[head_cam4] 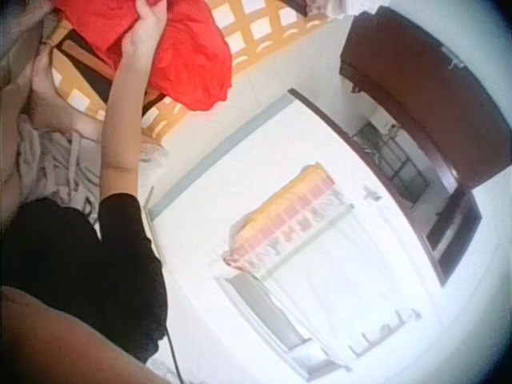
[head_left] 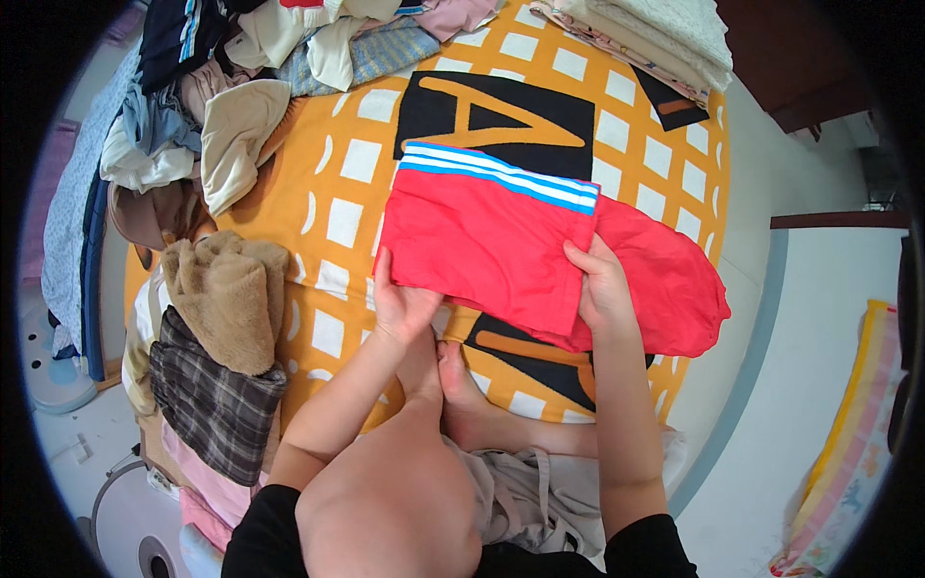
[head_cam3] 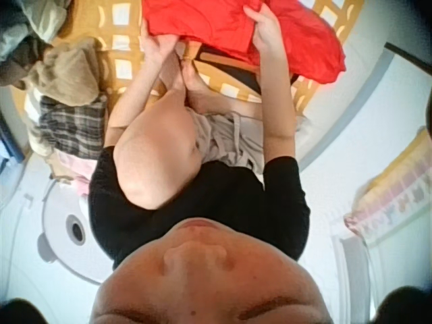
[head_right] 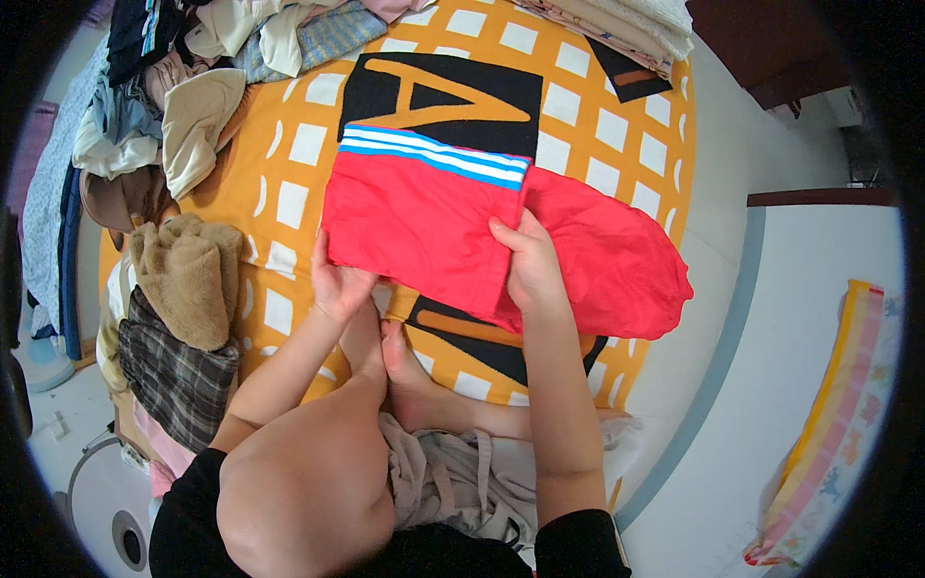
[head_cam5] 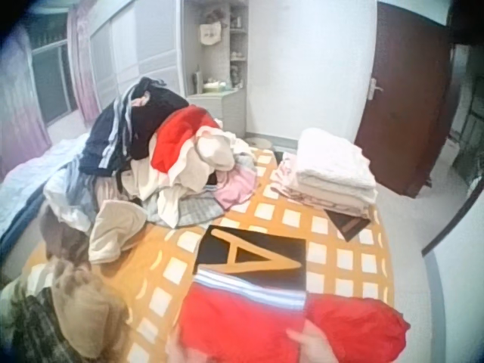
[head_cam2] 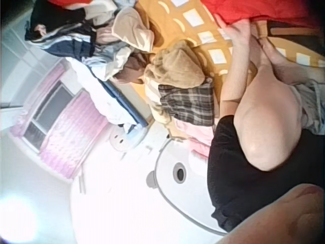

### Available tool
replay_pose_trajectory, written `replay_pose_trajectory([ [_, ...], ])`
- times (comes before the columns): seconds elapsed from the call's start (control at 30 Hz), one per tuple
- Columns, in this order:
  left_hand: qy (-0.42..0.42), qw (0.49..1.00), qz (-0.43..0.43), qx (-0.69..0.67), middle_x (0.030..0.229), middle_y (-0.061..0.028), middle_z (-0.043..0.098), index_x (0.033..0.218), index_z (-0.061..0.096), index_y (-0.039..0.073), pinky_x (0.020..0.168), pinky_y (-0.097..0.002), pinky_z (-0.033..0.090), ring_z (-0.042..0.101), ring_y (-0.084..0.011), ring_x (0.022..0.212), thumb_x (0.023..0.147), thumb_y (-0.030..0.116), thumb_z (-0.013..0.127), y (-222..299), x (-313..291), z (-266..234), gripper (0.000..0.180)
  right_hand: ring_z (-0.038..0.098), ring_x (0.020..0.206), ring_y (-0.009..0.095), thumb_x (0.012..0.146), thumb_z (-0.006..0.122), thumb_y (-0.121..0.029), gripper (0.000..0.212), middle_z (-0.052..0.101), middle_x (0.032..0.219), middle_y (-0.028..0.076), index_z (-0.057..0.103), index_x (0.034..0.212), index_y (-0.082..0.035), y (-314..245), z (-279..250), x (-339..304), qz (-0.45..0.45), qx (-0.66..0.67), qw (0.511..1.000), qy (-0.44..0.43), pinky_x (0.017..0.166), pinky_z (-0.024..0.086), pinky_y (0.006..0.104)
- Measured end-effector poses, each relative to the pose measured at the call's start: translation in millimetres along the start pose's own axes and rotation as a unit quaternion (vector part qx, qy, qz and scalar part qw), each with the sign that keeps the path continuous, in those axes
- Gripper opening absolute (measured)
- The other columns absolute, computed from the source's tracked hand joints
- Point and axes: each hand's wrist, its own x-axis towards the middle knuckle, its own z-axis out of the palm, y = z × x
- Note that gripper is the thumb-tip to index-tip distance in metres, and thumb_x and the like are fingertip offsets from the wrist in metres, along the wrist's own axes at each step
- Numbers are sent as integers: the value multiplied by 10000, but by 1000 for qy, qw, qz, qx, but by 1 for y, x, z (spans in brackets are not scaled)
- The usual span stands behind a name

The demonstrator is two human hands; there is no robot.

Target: The person sits on a bed and folds several pieces of clothing by hand. They fold a white cardigan, a white sweater with a teddy bear design, a red jacket, and a beige tank top, placing each folded item into a growing stack.

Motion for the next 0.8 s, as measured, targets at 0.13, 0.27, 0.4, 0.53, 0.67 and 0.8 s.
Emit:
replay_pose_trajectory([
  [0.13, 160, 986, 33, 24, 1435, -130, 395, 1402, 340, 35, 1116, -469, 254, 359, -304, 1329, 961, 338, 412, 13, 10, -13, 540, 558, 1124, 222, 901, 541, -34, 363, 558, 1247, 144, 466, 1250, 29, 6, -32, 5, 14, -148, 987, 64, 936, 459, 340],
  [0.27, 149, 989, 15, 9, 1415, -142, 418, 1382, 351, 2, 1119, -462, 260, 370, -306, 1322, 967, 248, 414, 11, 12, -25, 486, 579, 1029, 267, 849, 605, -21, 348, 597, 1093, 154, 517, 1184, 18, 4, -38, 20, -45, -462, 853, 237, 906, 463, 354],
  [0.4, 110, 994, -23, -16, 1403, -145, 431, 1374, 359, -1, 1112, -449, 285, 393, -295, 1308, 954, 223, 458, 15, 9, -32, 486, 559, 1043, 304, 836, 640, -81, 300, 601, 999, 151, 581, 1123, -20, -12, 6, 60, -385, -680, 594, 190, 896, 454, 374],
  [0.53, 95, 994, -45, -41, 1400, -145, 436, 1377, 352, -3, 1107, -446, 296, 402, -293, 1302, 946, 212, 479, 17, 9, -37, 498, 623, 907, 296, 891, 596, -291, 305, 651, 956, 168, 671, 961, -3, -13, 77, 131, -181, -673, 715, -57, 801, 492, 371],
  [0.67, 94, 993, -58, -49, 1395, -145, 442, 1379, 349, -2, 1104, -446, 300, 409, -296, 1297, 950, 209, 476, 18, 8, -40, 495, 656, 896, 290, 898, 513, -514, 533, 671, 963, 198, 700, 1003, -26, -9, 115, 170, -41, -731, 670, -122, 788, 499, 367],
  [0.8, 92, 991, -71, -68, 1409, -153, 417, 1390, 324, -6, 1111, -441, 290, 387, -301, 1312, 949, 182, 485, 21, 7, -39, 506, 664, 924, 300, 889, 382, -656, 726, 669, 998, 206, 718, 975, -18, -5, 127, 185, 18, -796, 587, -150, 819, 497, 370],
])
